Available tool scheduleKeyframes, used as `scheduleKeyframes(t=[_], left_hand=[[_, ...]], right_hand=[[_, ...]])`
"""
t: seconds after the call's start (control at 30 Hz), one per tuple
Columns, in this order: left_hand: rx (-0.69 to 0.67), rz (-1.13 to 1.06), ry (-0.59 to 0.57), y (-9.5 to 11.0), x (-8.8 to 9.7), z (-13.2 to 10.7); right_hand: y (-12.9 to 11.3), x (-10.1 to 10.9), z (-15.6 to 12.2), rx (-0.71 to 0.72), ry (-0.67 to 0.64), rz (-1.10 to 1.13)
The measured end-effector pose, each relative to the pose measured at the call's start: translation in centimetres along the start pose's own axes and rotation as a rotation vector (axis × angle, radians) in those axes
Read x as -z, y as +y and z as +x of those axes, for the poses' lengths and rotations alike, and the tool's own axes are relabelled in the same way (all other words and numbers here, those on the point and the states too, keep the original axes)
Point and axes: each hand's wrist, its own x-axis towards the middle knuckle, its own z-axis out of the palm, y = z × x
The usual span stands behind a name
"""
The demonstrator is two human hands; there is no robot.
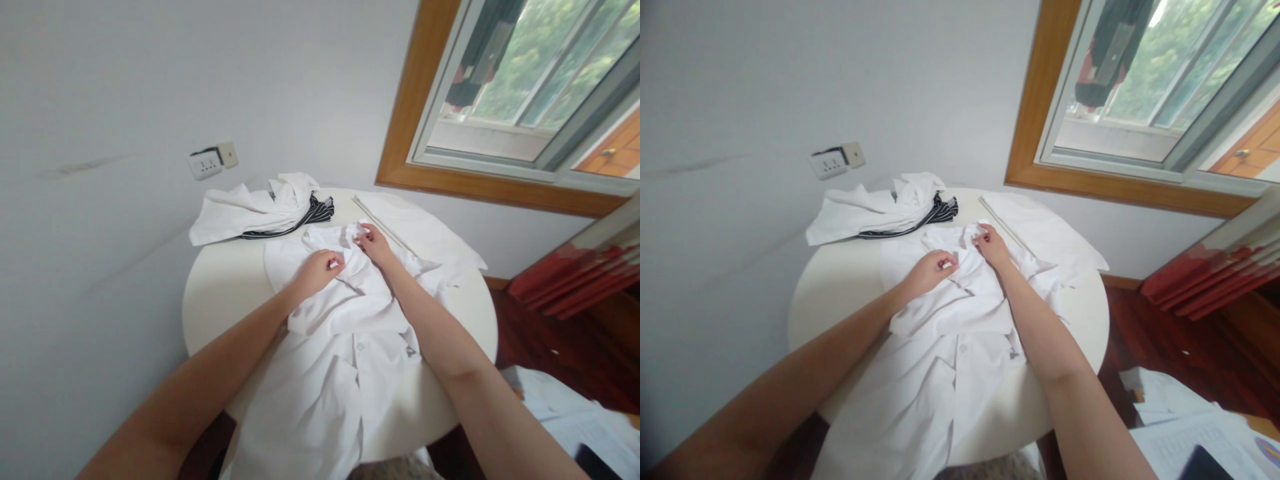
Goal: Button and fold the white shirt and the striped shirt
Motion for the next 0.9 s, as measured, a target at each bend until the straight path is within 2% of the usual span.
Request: scheduleKeyframes(t=[0.07,0.17,0.27,0.4,0.53,0.6,0.7,0.73,0.8,0.9], left_hand=[[-0.102,0.023,0.002,0.0,0.4,-0.3],[-0.162,0.002,0.007,-0.6,0.5,-0.5],[-0.124,-0.088,0.032,-1.1,0.0,-0.4],[-0.105,-0.105,-0.034,-1.1,-0.3,-0.4],[-0.162,-0.025,-0.106,-1.2,-0.2,-0.4],[-0.166,0.004,-0.108,-1.3,-0.2,-0.5],[-0.154,0.035,-0.096,-1.4,-0.1,-0.5],[-0.155,0.046,-0.092,-1.4,-0.1,-0.5],[-0.159,0.078,-0.085,-1.3,-0.1,-0.5],[-0.159,0.147,-0.09,-1.0,-0.1,-0.7]], right_hand=[[-1.4,0.9,-1.3,0.065,-0.141,-0.022],[-3.6,2.9,-4.5,0.261,-0.344,-0.239],[-4.8,4.6,-8.2,0.404,-0.37,-0.488],[-4.6,5.8,-11.6,0.395,-0.329,-0.552],[-4.2,6.9,-12.8,0.323,-0.239,-0.429],[-4.3,8.3,-12.6,0.265,-0.077,-0.305],[-4.6,11.8,-11.2,0.212,0.226,-0.208],[-4.7,13.1,-10.5,0.199,0.29,-0.228],[-5.1,15.7,-8.9,0.186,0.327,-0.387],[-5.6,17.8,-7.0,0.276,0.239,-0.826]])
